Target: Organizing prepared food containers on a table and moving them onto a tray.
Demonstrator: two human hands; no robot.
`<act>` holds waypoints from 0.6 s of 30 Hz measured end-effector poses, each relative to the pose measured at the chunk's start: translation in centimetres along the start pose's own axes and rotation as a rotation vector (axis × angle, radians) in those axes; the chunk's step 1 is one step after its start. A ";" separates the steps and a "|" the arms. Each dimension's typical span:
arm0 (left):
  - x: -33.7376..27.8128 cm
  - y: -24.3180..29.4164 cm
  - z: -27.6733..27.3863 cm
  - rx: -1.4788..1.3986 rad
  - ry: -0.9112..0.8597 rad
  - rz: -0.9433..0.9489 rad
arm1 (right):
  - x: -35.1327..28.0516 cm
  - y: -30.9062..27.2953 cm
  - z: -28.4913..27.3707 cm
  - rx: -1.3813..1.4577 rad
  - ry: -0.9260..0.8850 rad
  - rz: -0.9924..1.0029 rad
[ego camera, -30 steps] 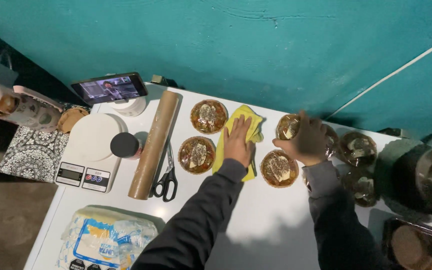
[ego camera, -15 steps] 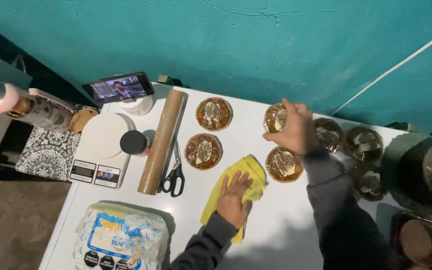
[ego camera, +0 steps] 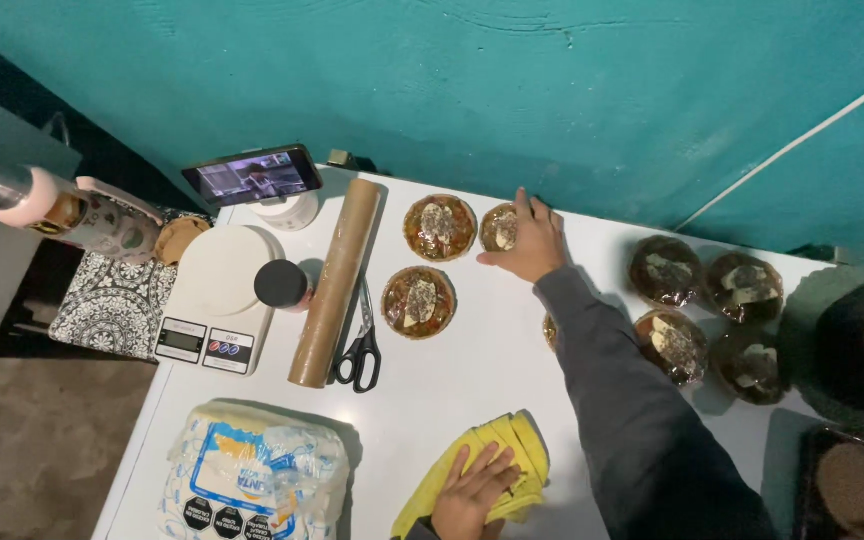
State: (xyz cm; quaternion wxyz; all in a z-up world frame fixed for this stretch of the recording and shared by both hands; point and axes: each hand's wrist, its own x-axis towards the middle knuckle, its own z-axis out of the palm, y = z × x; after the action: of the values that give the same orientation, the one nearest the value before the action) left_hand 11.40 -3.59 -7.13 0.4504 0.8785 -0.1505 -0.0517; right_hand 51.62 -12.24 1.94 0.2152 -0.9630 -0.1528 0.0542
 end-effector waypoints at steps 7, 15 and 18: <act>-0.5 -0.9 1.1 0.273 0.233 0.169 | -11.5 4.1 -6.6 -0.170 -0.211 -0.017; 0.7 2.2 -2.6 0.013 0.055 0.041 | -15.2 3.4 -6.0 -0.168 -0.132 -0.087; 0.7 1.8 -2.1 -0.009 0.059 0.038 | -14.5 1.1 -5.4 -0.126 -0.109 -0.097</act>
State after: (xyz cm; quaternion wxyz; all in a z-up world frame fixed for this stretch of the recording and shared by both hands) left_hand 12.11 -3.14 -4.43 0.4597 0.8746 -0.1534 -0.0179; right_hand 39.12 -19.95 6.93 0.1482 -0.9617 -0.2140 0.0863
